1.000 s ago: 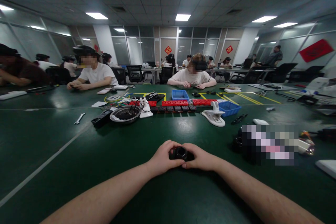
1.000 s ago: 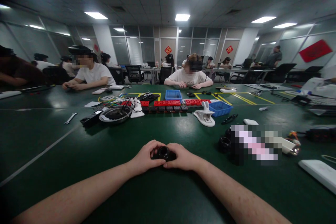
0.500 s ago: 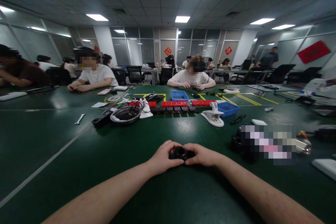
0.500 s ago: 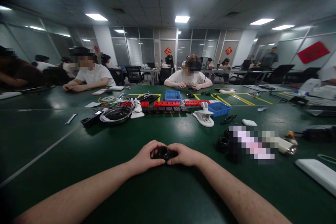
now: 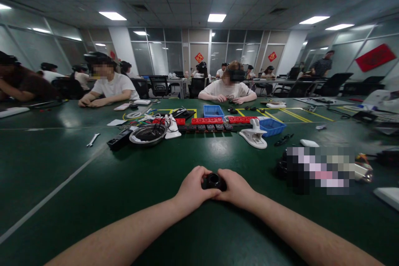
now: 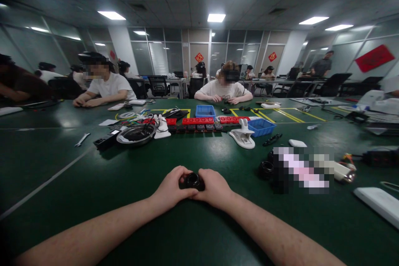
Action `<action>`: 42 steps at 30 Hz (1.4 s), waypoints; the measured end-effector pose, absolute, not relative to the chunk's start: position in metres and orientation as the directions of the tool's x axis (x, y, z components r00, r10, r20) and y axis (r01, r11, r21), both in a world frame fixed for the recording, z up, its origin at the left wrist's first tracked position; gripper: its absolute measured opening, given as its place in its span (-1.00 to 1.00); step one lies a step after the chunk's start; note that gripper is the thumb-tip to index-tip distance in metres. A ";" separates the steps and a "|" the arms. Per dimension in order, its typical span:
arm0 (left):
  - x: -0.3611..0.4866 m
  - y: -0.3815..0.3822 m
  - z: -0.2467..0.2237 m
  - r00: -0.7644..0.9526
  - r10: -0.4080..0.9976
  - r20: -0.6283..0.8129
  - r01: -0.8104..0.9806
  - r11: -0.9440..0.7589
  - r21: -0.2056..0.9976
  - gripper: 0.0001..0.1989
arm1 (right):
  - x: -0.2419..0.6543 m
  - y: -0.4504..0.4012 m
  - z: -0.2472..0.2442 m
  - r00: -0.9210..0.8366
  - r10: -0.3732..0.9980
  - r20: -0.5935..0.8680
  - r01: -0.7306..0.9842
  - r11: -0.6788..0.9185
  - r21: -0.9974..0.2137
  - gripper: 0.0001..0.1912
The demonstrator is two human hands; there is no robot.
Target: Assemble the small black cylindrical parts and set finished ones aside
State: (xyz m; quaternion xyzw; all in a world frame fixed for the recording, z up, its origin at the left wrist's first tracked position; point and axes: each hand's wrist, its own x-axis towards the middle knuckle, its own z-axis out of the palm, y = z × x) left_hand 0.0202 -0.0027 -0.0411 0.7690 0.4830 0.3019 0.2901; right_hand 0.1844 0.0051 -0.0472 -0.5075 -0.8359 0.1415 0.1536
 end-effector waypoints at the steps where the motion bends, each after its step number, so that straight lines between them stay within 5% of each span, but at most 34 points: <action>1: 0.021 -0.003 -0.041 0.340 0.921 0.190 0.581 -0.365 0.728 -0.65 | 0.182 0.003 -0.047 -0.419 0.899 0.127 0.832 0.436 -0.344 -0.64; 6: 0.019 0.000 -0.040 0.364 0.906 0.215 0.570 -0.399 0.719 -0.65 | 0.177 -0.002 -0.044 -0.380 0.910 0.164 0.875 0.412 -0.256 -0.62; 11: 0.014 0.008 -0.042 0.491 0.840 0.231 0.482 -0.483 0.731 -0.63 | 0.190 0.007 -0.040 -0.585 0.795 0.159 0.616 0.564 -0.551 -0.41; 14: 0.013 0.009 -0.042 0.535 0.813 0.228 0.467 -0.510 0.722 -0.63 | 0.201 0.015 -0.037 -0.691 0.719 0.075 0.482 0.536 -0.693 -0.54; 22: 0.013 0.007 -0.040 0.551 0.801 0.232 0.453 -0.521 0.724 -0.59 | 0.205 0.020 -0.033 -0.740 0.671 0.034 0.371 0.450 -0.812 -0.68; 36: 0.012 0.007 -0.040 0.554 0.806 0.211 0.443 -0.499 0.745 -0.62 | 0.202 0.018 -0.036 -0.680 0.733 -0.008 0.439 0.398 -0.805 -0.67; 42: 0.017 0.002 -0.042 0.447 0.873 0.197 0.505 -0.428 0.750 -0.63 | 0.191 0.010 -0.046 -0.491 0.869 0.058 0.724 0.444 -0.528 -0.64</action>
